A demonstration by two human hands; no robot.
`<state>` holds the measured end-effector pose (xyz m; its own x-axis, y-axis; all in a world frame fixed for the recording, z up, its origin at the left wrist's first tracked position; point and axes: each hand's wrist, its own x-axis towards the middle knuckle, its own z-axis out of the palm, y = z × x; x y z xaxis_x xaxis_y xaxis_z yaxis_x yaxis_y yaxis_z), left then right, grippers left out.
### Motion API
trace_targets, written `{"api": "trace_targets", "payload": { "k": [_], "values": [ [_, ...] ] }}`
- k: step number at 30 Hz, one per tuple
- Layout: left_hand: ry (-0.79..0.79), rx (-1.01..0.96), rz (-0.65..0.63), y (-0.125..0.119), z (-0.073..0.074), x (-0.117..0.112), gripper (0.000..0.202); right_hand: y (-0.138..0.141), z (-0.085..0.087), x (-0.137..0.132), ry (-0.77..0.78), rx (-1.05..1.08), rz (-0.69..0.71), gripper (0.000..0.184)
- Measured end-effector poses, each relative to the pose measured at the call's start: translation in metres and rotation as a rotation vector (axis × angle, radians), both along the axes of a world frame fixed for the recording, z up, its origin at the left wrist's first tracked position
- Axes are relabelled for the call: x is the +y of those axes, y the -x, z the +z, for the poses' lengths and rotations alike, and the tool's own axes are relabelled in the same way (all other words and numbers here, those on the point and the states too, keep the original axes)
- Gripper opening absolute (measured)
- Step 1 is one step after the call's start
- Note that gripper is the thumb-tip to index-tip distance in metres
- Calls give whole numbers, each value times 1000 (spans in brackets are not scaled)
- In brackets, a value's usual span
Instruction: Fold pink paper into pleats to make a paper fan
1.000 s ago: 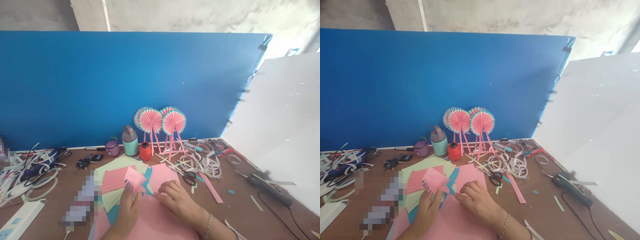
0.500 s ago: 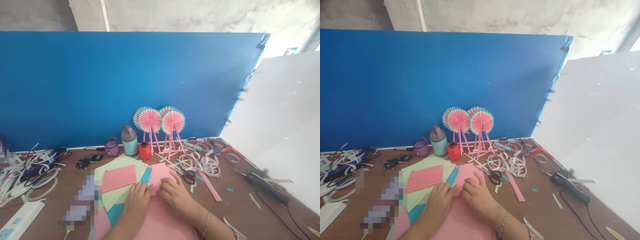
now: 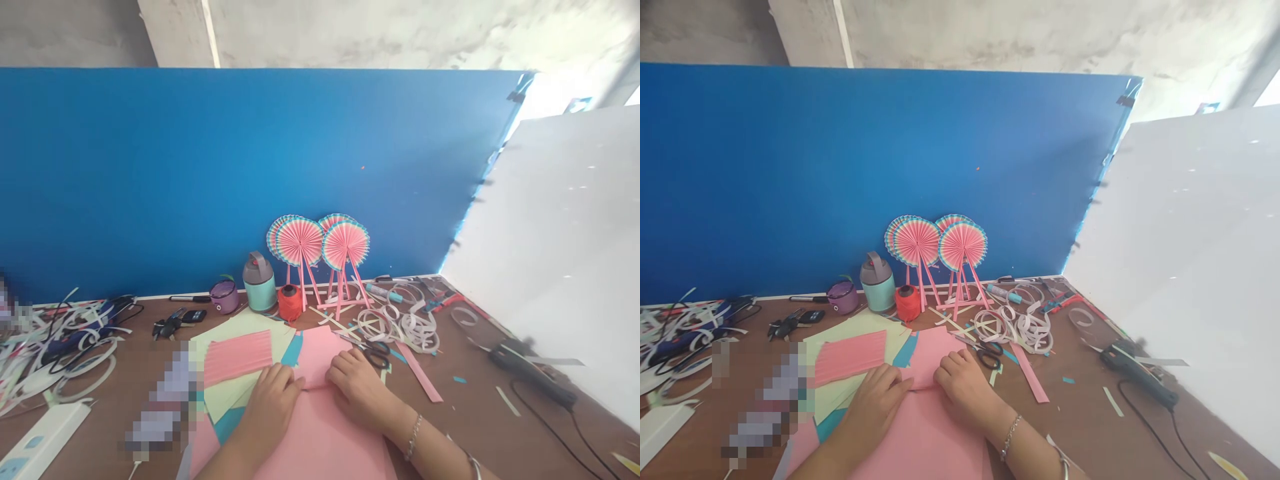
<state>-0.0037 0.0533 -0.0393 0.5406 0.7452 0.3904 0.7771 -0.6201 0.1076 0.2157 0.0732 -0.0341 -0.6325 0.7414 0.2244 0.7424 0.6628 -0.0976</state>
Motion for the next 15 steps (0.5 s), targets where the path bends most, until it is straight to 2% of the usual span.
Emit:
{"api": "trace_targets", "payload": {
  "k": [4,7,12,15],
  "values": [
    [92,10,43,7,1,1,24,-5,2,2,110,46,-35,23],
    [190,-21,62,12,4,2,27,-10,3,3,169,129,-6,28],
    [359,-179,82,16,10,4,31,-15,6,2,214,243,6,32],
    [408,-292,138,16,10,5,28,-13,9,1,248,320,-65,26]
  ]
}}
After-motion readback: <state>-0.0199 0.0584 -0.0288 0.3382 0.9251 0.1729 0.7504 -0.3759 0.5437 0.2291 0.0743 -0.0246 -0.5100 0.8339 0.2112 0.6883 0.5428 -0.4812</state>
